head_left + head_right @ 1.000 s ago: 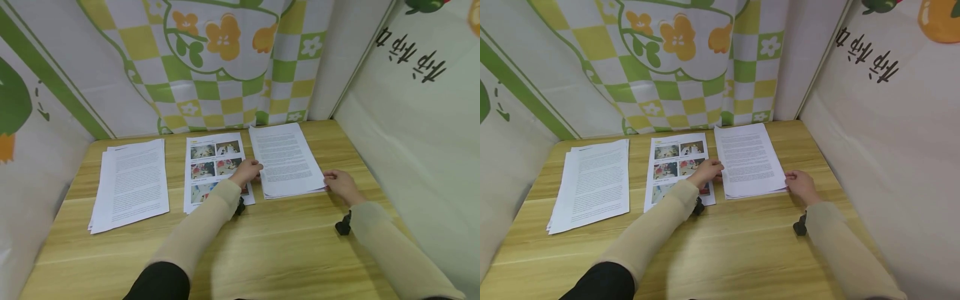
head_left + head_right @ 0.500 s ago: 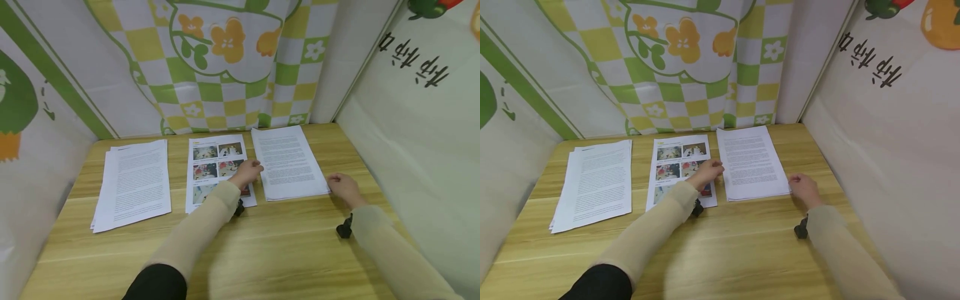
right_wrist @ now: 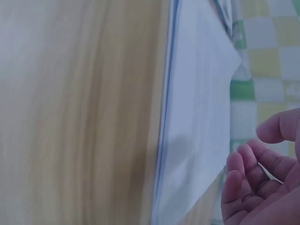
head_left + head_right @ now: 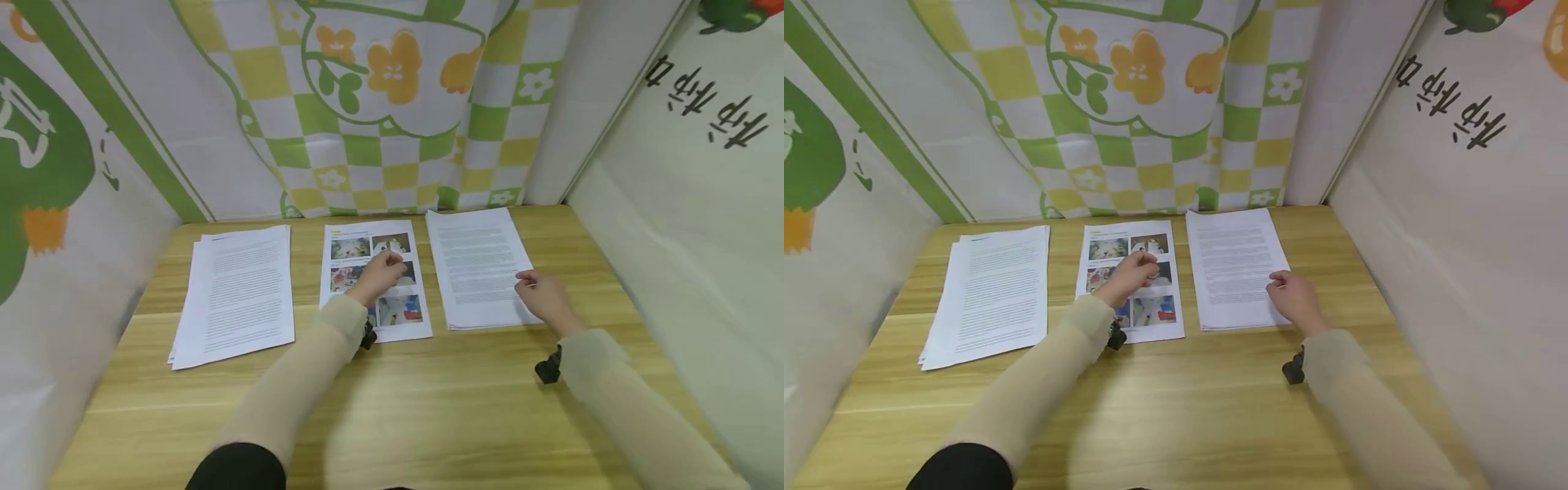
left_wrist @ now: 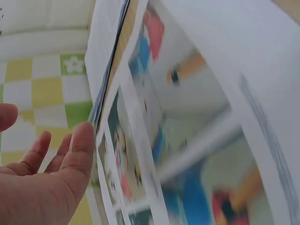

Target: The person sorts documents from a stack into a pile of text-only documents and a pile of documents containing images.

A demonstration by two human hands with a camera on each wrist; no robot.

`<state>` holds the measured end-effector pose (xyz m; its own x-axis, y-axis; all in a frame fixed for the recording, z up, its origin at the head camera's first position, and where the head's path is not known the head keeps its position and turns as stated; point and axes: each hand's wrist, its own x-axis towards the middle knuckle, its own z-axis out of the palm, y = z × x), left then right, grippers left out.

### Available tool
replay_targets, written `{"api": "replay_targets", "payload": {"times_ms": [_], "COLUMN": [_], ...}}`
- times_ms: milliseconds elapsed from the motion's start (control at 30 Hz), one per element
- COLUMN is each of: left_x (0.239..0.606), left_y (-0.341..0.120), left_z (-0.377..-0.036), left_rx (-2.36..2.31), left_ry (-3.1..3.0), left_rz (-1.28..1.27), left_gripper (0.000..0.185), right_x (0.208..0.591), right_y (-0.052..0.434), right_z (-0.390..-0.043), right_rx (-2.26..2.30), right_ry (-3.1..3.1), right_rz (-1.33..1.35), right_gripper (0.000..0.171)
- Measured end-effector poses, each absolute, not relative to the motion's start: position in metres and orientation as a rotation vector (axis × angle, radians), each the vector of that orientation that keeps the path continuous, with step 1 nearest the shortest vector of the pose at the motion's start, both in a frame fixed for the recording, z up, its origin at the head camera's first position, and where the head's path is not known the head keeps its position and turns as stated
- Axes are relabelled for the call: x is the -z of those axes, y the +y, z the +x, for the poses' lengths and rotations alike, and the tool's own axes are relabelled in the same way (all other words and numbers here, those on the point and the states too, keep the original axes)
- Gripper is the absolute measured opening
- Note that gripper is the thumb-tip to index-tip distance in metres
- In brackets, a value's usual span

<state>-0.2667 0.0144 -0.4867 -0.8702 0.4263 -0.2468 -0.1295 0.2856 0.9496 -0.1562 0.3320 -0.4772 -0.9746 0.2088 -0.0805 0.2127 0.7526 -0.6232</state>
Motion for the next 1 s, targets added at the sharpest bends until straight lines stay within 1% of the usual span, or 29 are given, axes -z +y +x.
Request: {"api": "replay_targets", "payload": {"times_ms": [133, 500, 733, 1000], "left_x": [0.491, 0.488, 0.486, 0.489], "left_y": [-0.017, -0.103, -0.160, -0.227], "left_z": [-0.273, -0.276, -0.273, -0.272], "left_rx": [-1.626, -1.698, -1.637, -1.590], "left_ry": [2.170, 2.247, 2.310, 2.389], "left_rz": [0.203, 0.010, -0.059, -0.223], "left_gripper": [0.045, 0.044, 0.050, 0.049], "right_x": [0.474, 0.469, 0.473, 0.477], "right_y": [0.308, 0.238, 0.211, 0.188], "right_z": [-0.165, -0.195, -0.202, -0.204], "right_rx": [1.073, 1.093, 1.133, 1.179], "right_ry": [2.924, 2.900, 2.851, 2.776], "right_rz": [0.258, 0.080, 0.023, -0.043], "right_gripper": [0.043, 0.038, 0.036, 0.033]}}
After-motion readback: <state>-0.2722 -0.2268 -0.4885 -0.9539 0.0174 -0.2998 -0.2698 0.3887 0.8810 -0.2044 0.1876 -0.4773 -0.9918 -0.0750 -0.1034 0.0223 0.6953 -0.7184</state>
